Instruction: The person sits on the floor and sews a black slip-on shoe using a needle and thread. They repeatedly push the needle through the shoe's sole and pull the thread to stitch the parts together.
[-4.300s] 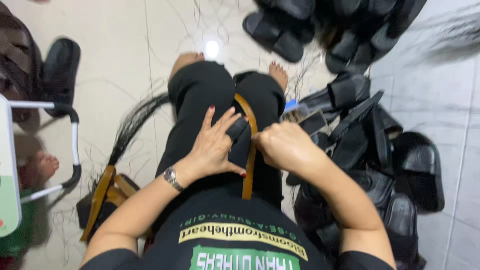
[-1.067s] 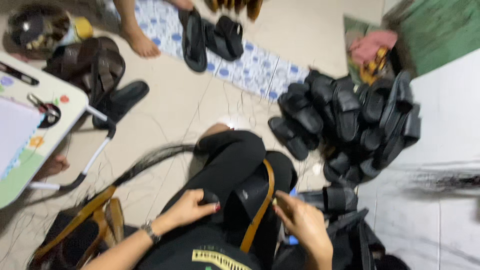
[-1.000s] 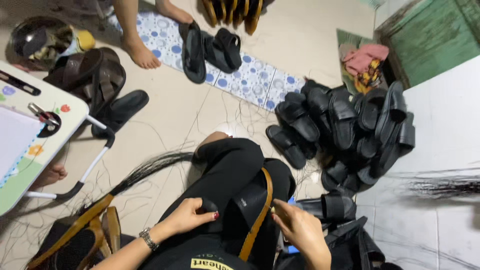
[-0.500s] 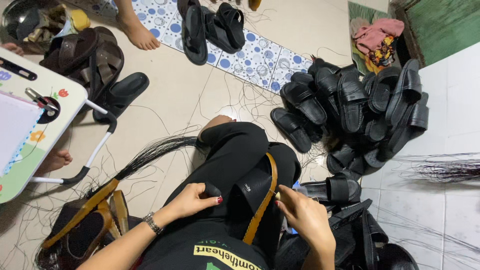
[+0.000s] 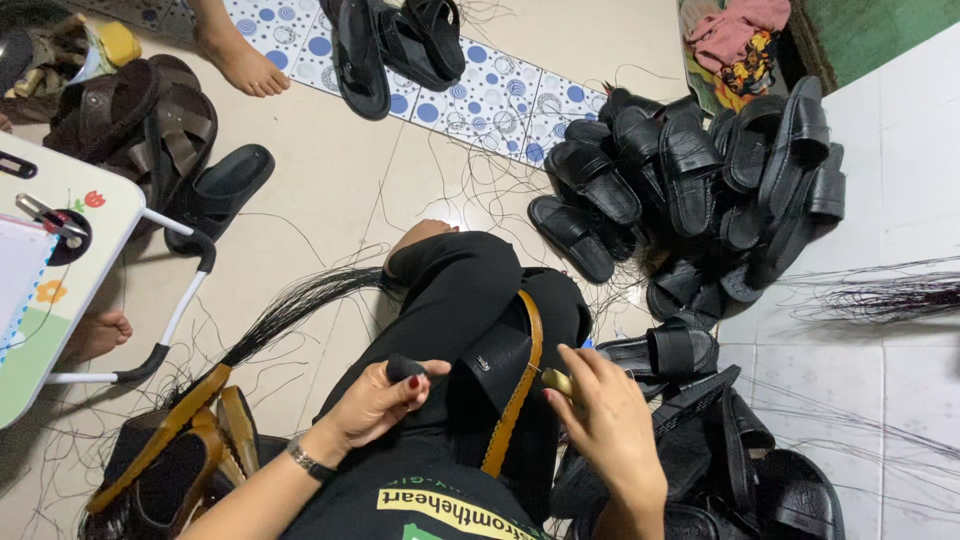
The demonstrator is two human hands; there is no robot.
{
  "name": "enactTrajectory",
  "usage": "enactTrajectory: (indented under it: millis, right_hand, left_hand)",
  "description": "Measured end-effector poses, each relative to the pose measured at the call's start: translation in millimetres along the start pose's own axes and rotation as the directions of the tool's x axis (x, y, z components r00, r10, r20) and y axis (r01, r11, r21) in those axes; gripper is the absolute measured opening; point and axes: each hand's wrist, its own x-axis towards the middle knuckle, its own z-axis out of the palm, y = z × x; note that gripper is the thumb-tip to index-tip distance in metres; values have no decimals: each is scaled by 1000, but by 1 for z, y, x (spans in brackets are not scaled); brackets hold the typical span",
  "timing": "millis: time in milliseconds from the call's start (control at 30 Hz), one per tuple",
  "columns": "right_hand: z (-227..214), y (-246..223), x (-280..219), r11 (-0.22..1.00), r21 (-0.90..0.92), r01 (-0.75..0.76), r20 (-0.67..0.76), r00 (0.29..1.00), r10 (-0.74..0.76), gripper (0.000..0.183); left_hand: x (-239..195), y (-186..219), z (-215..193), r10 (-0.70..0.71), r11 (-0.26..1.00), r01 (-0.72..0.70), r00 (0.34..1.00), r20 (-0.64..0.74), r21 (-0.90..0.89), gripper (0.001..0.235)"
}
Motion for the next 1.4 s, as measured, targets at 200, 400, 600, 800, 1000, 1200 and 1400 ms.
enactTrajectory:
  millis: [200, 400, 600, 800, 1000, 1200, 1400]
  right_hand:
    - [9, -35, 10, 943, 221, 250, -86, 968, -237, 42]
    - [30, -52, 27, 840, 468, 274, -83, 960, -267, 44]
    - [28, -62, 31, 779, 575, 251, -49, 961, -274, 17]
    - [32, -61, 34, 785, 555, 275, -68, 956, -286, 12]
    - [31, -59, 31, 825, 478, 300, -129, 954, -272, 12]
    - [6, -5, 15, 979, -45, 199, -142, 969, -204, 31]
    - [-1, 8, 24, 999, -10, 41, 232, 972, -37, 26]
  left_hand:
    - [7, -16, 21, -3, 981, 15, 998, 64, -192, 17]
    - [3, -13, 41, -15, 999, 12, 999, 48, 53, 26]
    - [0, -17, 39, -10, 974, 17, 999, -34, 227, 17]
    - [6, -22, 36, 4, 984, 8, 998, -66, 179, 13]
    - [6, -41, 32, -33, 994, 47, 988, -150, 94, 16]
    - [7, -75, 20, -286, 948, 225, 912, -295, -225, 13]
    - [15, -73, 30, -442, 888, 346, 822, -359, -303, 11]
